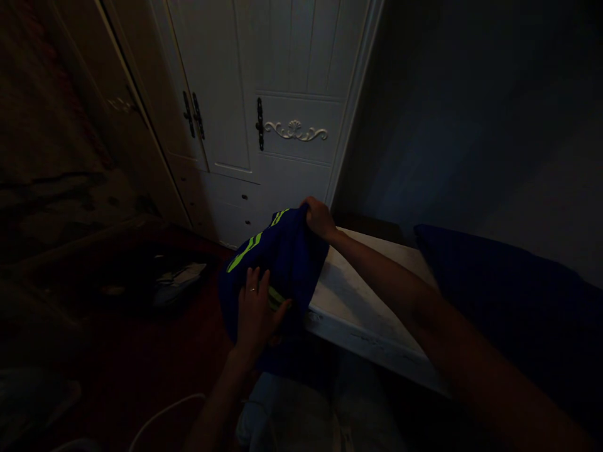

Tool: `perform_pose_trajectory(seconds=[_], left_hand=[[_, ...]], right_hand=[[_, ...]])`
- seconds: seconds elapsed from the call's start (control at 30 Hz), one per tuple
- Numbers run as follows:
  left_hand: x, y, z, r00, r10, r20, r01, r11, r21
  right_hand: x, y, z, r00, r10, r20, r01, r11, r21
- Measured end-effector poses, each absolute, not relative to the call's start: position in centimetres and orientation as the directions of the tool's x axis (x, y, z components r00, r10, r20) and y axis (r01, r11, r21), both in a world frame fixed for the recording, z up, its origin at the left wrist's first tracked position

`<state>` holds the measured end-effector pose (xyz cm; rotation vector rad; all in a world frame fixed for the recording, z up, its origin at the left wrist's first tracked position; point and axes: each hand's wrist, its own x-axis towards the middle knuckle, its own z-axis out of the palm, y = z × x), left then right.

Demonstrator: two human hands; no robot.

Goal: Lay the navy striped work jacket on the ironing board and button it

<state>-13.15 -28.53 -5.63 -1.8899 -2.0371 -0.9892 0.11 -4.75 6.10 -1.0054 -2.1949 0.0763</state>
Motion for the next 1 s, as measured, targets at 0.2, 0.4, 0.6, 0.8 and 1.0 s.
perform_pose_trajectory(seconds=[0.2, 0.4, 0.6, 0.8, 1.0], left_hand=[[-10.2, -28.9, -7.9, -0.257, 0.92, 0.295, 0.901, 0.118, 0.418], [-10.9, -29.0, -9.2, -0.365, 0.881, 0.302, 0.793, 0.124, 0.597], [-14.2, -28.3, -3.1, -0.406, 0.715, 0.568, 0.802, -0.018, 0.597], [-16.2, -27.0, 9.5, -0.499, 0.435, 0.749, 0.724, -0.267, 0.637], [-15.8, -23.9, 20.0, -0.585, 0.269, 0.765, 0.612, -0.472, 0.634]], right_hand=[[-0.3, -4.2, 9.4, -0.08, 0.69, 0.72, 0.476, 0.661, -0.58], [1.1, -2.9, 14.1, 0.094, 0.63, 0.771, 0.363, 0.699, -0.616], [4.7, -2.8, 22.3, 0.195, 0.494, 0.847, 0.421, 0.738, -0.527], [10.0, -7.2, 33.7, 0.237, 0.327, 0.915, 0.649, 0.648, -0.4], [15.1, -12.8, 43.5, 0.27, 0.155, 0.95, 0.532, 0.798, -0.282]])
